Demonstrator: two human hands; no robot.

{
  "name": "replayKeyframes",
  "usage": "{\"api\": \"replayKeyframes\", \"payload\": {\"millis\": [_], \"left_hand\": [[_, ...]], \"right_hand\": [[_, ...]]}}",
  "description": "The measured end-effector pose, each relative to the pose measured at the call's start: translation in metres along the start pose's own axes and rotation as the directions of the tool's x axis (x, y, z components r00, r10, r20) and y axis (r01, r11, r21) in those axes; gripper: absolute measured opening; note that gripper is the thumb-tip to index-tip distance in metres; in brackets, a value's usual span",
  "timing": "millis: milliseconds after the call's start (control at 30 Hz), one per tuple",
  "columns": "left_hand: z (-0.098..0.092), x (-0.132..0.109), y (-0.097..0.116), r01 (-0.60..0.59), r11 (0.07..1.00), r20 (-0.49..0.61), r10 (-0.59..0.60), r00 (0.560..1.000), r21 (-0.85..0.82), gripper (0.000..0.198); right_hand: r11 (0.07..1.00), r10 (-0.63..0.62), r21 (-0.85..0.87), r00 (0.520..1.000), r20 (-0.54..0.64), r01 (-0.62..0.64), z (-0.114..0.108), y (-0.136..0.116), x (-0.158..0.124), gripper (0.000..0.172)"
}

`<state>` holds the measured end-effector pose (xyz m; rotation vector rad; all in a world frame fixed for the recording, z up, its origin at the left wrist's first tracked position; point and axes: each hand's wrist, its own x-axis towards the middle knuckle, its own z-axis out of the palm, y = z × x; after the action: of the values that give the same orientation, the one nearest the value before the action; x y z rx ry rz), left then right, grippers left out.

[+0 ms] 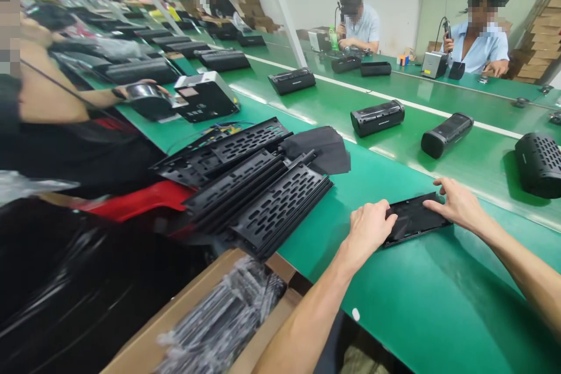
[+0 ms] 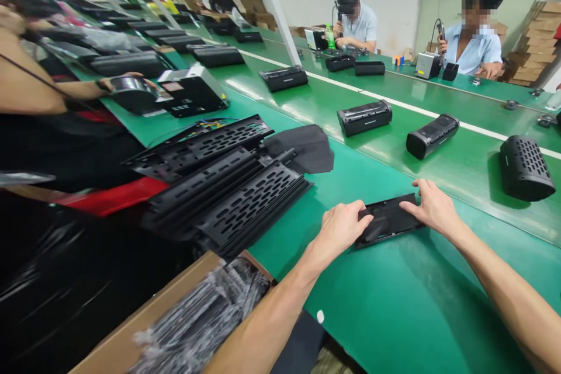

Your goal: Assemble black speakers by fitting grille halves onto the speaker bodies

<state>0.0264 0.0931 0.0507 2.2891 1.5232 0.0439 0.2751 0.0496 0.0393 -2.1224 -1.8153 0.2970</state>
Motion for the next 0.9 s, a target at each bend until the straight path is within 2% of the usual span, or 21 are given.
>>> {"api": "replayKeyframes", "payload": {"millis": [67,167,233,333,400,467,567,633,667,767,900], "left_hand": [[-0.001,-0.002,-0.001,0.033,0.999,-0.015,-0.033,0.999,0.015,0.022],[-0.001,-0.004,-0.007,0.095,0.995,-0.058,-0.095,0.994,0.006,0.034],[0.000,-0.004,-0.014,0.092,0.995,-0.086,-0.094,0.992,-0.032,0.038],[0.004,0.002,-0.027,0.008,0.991,-0.109,-0.023,0.994,-0.136,0.020],[0.008,0.007,-0.035,-0.060,0.958,-0.131,0.024,0.991,-0.280,0.012],[0.010,0.009,-0.039,-0.096,0.850,-0.122,0.037,0.992,-0.519,0.015],[0.011,0.004,-0.040,0.000,0.513,0.031,0.052,0.998,-0.859,0.035],[0.011,-0.005,-0.037,0.098,0.306,0.124,0.066,0.990,-0.947,0.054],[0.011,-0.011,-0.036,0.130,0.236,0.149,0.066,0.987,-0.963,0.061],[0.011,-0.027,-0.034,0.172,0.110,0.179,0.053,0.982,-0.979,0.067],[0.015,-0.043,-0.034,0.207,0.043,0.210,0.067,0.975,-0.977,0.067]], "right_hand": [[1.000,-0.010,-0.025,1.000,0.022,0.011,0.007,0.008,0.003,0.044],[1.000,-0.010,0.014,0.996,0.094,0.009,0.014,0.018,0.010,0.037],[0.998,0.000,0.066,0.994,0.106,-0.007,0.016,0.022,0.013,0.030],[0.978,0.019,0.204,0.994,0.111,-0.041,0.014,0.025,0.015,0.017],[0.923,0.015,0.377,0.987,0.158,-0.074,0.009,0.024,0.012,0.014],[0.795,0.021,0.585,0.971,0.240,-0.162,0.003,0.020,0.006,0.022],[0.545,0.073,0.762,0.925,0.373,-0.351,-0.002,0.009,-0.008,0.040],[0.424,0.100,0.803,0.903,0.419,-0.419,0.000,0.003,-0.020,0.047],[0.381,0.104,0.818,0.899,0.425,-0.430,0.002,0.000,-0.026,0.048],[0.331,0.099,0.842,0.903,0.419,-0.427,0.008,-0.003,-0.043,0.048],[0.326,0.092,0.836,0.895,0.436,-0.440,0.011,-0.003,-0.063,0.046]]}}
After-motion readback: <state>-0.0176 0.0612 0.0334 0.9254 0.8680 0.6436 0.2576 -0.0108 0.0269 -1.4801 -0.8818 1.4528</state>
